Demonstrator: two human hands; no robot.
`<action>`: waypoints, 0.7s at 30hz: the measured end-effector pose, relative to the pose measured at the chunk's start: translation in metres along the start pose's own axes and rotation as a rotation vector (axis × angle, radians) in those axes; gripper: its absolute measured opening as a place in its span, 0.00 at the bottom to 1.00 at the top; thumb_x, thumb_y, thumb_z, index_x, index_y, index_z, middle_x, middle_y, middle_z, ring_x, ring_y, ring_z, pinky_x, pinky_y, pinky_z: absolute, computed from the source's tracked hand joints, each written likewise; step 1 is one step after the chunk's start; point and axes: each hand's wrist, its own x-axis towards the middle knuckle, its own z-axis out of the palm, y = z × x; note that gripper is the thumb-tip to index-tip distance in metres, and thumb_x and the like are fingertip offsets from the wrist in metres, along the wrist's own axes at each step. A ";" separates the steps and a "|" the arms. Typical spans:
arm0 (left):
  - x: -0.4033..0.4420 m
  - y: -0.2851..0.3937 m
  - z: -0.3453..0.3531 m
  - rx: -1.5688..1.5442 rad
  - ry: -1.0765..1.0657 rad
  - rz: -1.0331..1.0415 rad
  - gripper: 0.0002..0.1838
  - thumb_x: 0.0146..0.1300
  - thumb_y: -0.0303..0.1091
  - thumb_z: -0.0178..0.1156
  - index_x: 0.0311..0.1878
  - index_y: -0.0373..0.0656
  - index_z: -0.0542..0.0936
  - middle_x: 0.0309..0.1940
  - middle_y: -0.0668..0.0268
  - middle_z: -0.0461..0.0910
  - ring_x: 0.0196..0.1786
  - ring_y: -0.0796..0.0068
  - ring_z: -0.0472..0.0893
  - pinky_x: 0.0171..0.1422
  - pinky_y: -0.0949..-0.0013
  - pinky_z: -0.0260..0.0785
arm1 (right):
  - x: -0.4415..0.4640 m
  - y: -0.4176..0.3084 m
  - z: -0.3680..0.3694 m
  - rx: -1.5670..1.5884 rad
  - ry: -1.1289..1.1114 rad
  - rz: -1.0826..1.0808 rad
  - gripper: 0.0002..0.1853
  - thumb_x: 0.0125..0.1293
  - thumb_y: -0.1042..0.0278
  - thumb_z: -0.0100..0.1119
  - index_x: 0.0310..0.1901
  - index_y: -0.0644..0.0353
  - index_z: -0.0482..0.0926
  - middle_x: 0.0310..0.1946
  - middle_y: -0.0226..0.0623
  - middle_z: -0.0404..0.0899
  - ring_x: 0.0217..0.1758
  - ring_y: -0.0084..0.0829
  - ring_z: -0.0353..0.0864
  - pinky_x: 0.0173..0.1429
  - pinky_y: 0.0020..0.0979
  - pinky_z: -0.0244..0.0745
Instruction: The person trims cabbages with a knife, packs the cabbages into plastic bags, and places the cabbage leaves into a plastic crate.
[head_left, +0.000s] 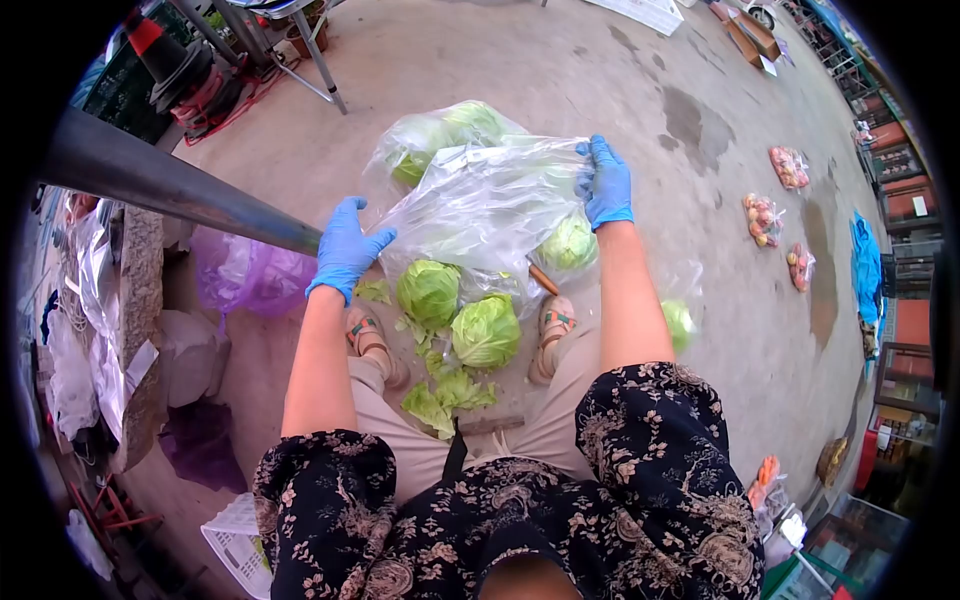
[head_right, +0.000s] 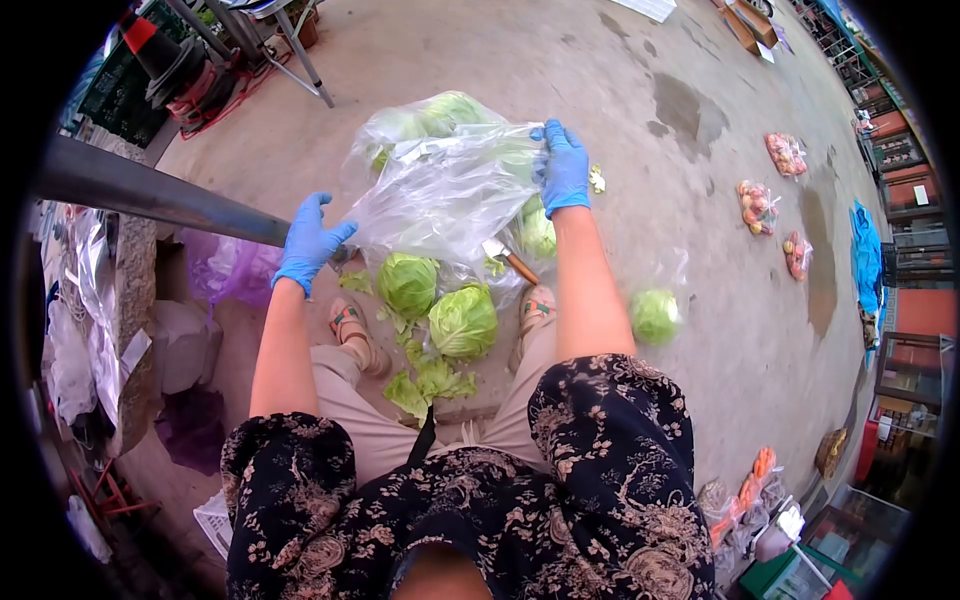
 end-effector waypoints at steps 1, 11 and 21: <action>-0.002 0.013 0.002 -0.016 0.077 0.168 0.42 0.42 0.47 0.69 0.58 0.39 0.63 0.56 0.50 0.66 0.58 0.52 0.66 0.60 0.58 0.58 | -0.009 0.003 0.013 -0.099 -0.068 -0.045 0.14 0.64 0.57 0.51 0.25 0.55 0.76 0.14 0.21 0.66 0.12 0.15 0.57 0.16 0.19 0.52; 0.006 0.054 0.039 0.109 -0.169 0.245 0.21 0.54 0.39 0.61 0.51 0.45 0.75 0.53 0.54 0.72 0.52 0.57 0.74 0.53 0.62 0.66 | -0.062 0.029 0.071 -0.654 -0.723 -0.123 0.14 0.54 0.60 0.63 0.39 0.57 0.79 0.27 0.31 0.78 0.28 0.21 0.74 0.34 0.22 0.69; 0.029 0.008 -0.013 -0.819 0.730 -0.086 0.11 0.58 0.28 0.58 0.43 0.36 0.73 0.35 0.64 0.78 0.32 0.79 0.75 0.40 0.76 0.69 | -0.005 0.037 0.022 -0.907 -0.011 -0.236 0.20 0.56 0.53 0.58 0.40 0.63 0.77 0.31 0.45 0.79 0.34 0.40 0.79 0.41 0.36 0.73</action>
